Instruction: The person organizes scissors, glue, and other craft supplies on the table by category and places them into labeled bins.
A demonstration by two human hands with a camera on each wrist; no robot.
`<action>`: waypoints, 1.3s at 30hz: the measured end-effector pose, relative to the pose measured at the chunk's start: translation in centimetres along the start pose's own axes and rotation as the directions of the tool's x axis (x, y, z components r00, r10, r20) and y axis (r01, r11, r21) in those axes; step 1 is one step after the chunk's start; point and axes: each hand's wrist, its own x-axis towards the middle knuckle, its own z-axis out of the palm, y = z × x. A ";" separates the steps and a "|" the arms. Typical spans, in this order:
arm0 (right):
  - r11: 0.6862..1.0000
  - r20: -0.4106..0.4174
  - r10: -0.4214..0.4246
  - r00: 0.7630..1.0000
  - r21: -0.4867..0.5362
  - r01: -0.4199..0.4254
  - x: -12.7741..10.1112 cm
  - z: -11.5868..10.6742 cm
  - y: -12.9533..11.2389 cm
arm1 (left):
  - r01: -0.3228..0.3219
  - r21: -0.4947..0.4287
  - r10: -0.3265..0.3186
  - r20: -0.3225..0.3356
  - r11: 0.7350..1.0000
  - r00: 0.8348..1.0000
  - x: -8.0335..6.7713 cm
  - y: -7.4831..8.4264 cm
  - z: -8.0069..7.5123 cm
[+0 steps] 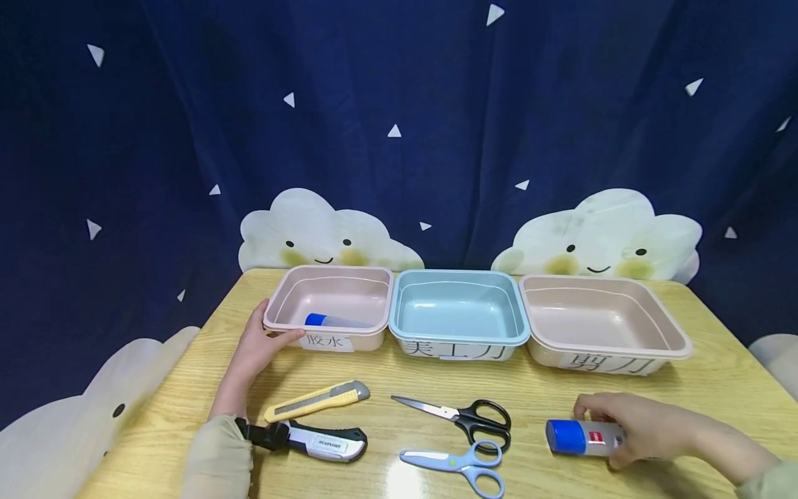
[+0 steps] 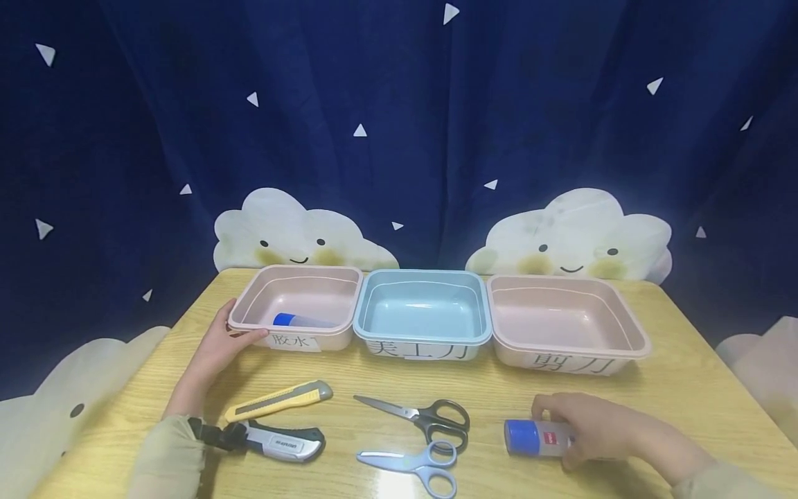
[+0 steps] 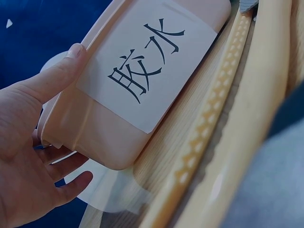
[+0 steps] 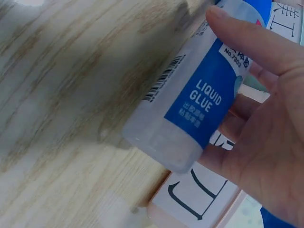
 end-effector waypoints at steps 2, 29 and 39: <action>1.000 -0.007 -0.011 1.000 -0.007 0.011 0.1 -0.1 -0.1 | -0.002 -0.005 0.002 0.000 1.000 1.000 0.0 0.0 0.0; 0.969 -0.258 -0.070 0.963 -0.246 0.005 4.6 -4.1 -7.0 | -0.017 -0.018 0.017 -0.006 1.000 1.000 -0.1 -0.2 0.1; 0.940 -0.398 -0.153 0.904 -0.340 0.009 8.2 -4.5 -7.5 | -0.028 -0.017 0.028 -0.008 0.999 1.000 0.0 -0.3 0.0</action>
